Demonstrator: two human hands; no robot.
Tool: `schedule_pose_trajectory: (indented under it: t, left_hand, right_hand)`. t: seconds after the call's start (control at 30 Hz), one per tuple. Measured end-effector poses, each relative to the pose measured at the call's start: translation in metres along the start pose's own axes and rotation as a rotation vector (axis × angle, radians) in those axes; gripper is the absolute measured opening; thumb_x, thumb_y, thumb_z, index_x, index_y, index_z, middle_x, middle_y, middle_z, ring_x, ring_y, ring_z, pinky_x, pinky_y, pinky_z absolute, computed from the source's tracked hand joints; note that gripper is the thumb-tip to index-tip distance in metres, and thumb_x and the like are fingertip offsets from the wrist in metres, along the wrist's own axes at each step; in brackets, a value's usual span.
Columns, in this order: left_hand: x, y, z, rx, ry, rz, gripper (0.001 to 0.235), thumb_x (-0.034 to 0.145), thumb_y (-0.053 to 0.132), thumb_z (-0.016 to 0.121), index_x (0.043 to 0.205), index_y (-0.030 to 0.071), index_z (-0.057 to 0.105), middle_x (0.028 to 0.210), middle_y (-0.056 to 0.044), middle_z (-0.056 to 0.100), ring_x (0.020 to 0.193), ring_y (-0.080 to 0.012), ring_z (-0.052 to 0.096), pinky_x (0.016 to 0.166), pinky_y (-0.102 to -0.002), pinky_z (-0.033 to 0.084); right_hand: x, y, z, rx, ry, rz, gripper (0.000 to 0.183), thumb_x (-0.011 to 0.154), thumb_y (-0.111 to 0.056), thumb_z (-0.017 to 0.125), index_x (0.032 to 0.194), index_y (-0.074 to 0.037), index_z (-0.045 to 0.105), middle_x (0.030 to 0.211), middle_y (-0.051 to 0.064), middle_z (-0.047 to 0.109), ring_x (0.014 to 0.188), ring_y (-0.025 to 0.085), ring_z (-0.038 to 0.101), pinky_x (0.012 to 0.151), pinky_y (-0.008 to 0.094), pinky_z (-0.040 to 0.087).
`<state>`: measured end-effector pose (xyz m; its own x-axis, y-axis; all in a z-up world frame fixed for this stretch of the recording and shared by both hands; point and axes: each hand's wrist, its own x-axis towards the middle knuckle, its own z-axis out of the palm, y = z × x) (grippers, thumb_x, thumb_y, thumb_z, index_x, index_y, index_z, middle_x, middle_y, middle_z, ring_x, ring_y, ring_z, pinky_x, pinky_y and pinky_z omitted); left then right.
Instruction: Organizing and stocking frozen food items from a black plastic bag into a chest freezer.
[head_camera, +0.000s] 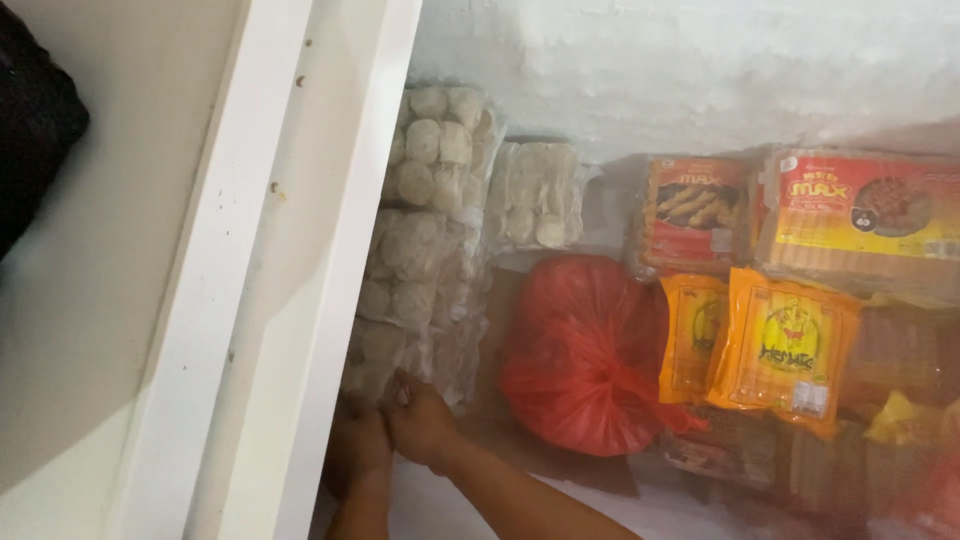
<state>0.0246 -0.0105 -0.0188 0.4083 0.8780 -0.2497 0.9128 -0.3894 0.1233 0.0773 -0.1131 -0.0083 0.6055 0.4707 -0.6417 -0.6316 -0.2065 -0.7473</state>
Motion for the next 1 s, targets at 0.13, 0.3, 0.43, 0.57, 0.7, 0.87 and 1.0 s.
schedule_pose_trajectory:
  t: [0.13, 0.3, 0.43, 0.57, 0.7, 0.87, 1.0]
  left_hand:
    - [0.008, -0.007, 0.01, -0.013, -0.031, -0.011, 0.062, 0.104, 0.05, 0.039, 0.129, 0.001, 0.068, 0.131, -0.025, 0.067, 0.115, -0.0444, 0.066, 0.096, -0.05, 0.052]
    - [-0.021, 0.041, -0.039, -0.124, -0.321, -0.344, 0.069, 0.104, 0.055, 0.036, 0.124, -0.003, 0.069, 0.117, -0.026, 0.076, 0.101, -0.0414, 0.077, 0.087, -0.049, 0.06]
    - [-0.002, 0.006, 0.001, -0.049, -0.201, -0.17, 0.07, 0.102, 0.056, 0.042, 0.117, -0.006, 0.072, 0.117, -0.028, 0.072, 0.102, -0.0419, 0.071, 0.086, -0.048, 0.056]
    - [-0.016, 0.024, -0.012, -0.052, -0.164, -0.143, 0.069, 0.099, 0.057, 0.043, 0.114, -0.003, 0.074, 0.113, -0.026, 0.074, 0.098, -0.0425, 0.072, 0.083, -0.05, 0.056]
    - [-0.047, 0.068, -0.058, 0.044, -0.321, -0.216, 0.071, 0.101, 0.059, 0.048, 0.118, -0.005, 0.075, 0.114, -0.025, 0.079, 0.1, -0.0388, 0.077, 0.086, -0.049, 0.06]
    - [-0.066, 0.078, -0.031, 0.01, 0.181, 0.318, 0.075, 0.078, 0.051, 0.07, 0.136, 0.004, 0.06, 0.131, -0.028, 0.064, 0.115, -0.045, 0.062, 0.091, -0.054, 0.05]
    - [-0.093, 0.108, -0.023, -0.123, 0.318, 0.733, 0.045, 0.089, 0.041, 0.065, 0.121, 0.009, 0.068, 0.122, -0.021, 0.069, 0.119, -0.0425, 0.063, 0.101, -0.062, 0.041]
  right_hand:
    - [-0.004, -0.002, -0.001, -0.032, -0.001, 0.107, 0.063, 0.092, -0.021, 0.06, 0.15, -0.004, 0.045, 0.121, 0.018, 0.071, 0.1, 0.023, 0.071, 0.087, 0.033, 0.056]
    - [-0.001, 0.008, -0.002, 0.214, -0.006, 0.174, 0.059, 0.094, -0.015, 0.059, 0.151, -0.006, 0.048, 0.103, 0.018, 0.073, 0.073, 0.019, 0.066, 0.06, 0.032, 0.054]
    - [-0.015, -0.019, -0.015, 0.221, -0.053, 0.336, 0.06, 0.098, -0.013, 0.056, 0.155, -0.01, 0.039, 0.102, 0.016, 0.073, 0.069, 0.018, 0.065, 0.056, 0.032, 0.052]
    - [-0.005, 0.012, -0.014, 0.18, 0.002, 0.33, 0.056, 0.099, -0.015, 0.055, 0.152, -0.01, 0.042, 0.102, 0.018, 0.072, 0.07, 0.019, 0.065, 0.057, 0.034, 0.051]
    - [0.008, 0.057, -0.017, -0.103, 0.152, 0.017, 0.049, 0.098, -0.021, 0.063, 0.144, -0.006, 0.053, 0.106, 0.016, 0.073, 0.087, 0.021, 0.07, 0.076, 0.037, 0.057]
    - [-0.019, 0.022, -0.051, -0.264, 0.512, -0.1, 0.027, 0.09, -0.023, 0.068, 0.108, -0.003, 0.065, 0.085, 0.019, 0.071, 0.078, 0.031, 0.07, 0.072, 0.043, 0.056]
    - [-0.069, -0.041, -0.092, -0.257, 0.78, -0.43, 0.029, 0.09, -0.029, 0.074, 0.082, -0.002, 0.067, 0.07, 0.013, 0.068, 0.063, 0.022, 0.066, 0.06, 0.037, 0.052]
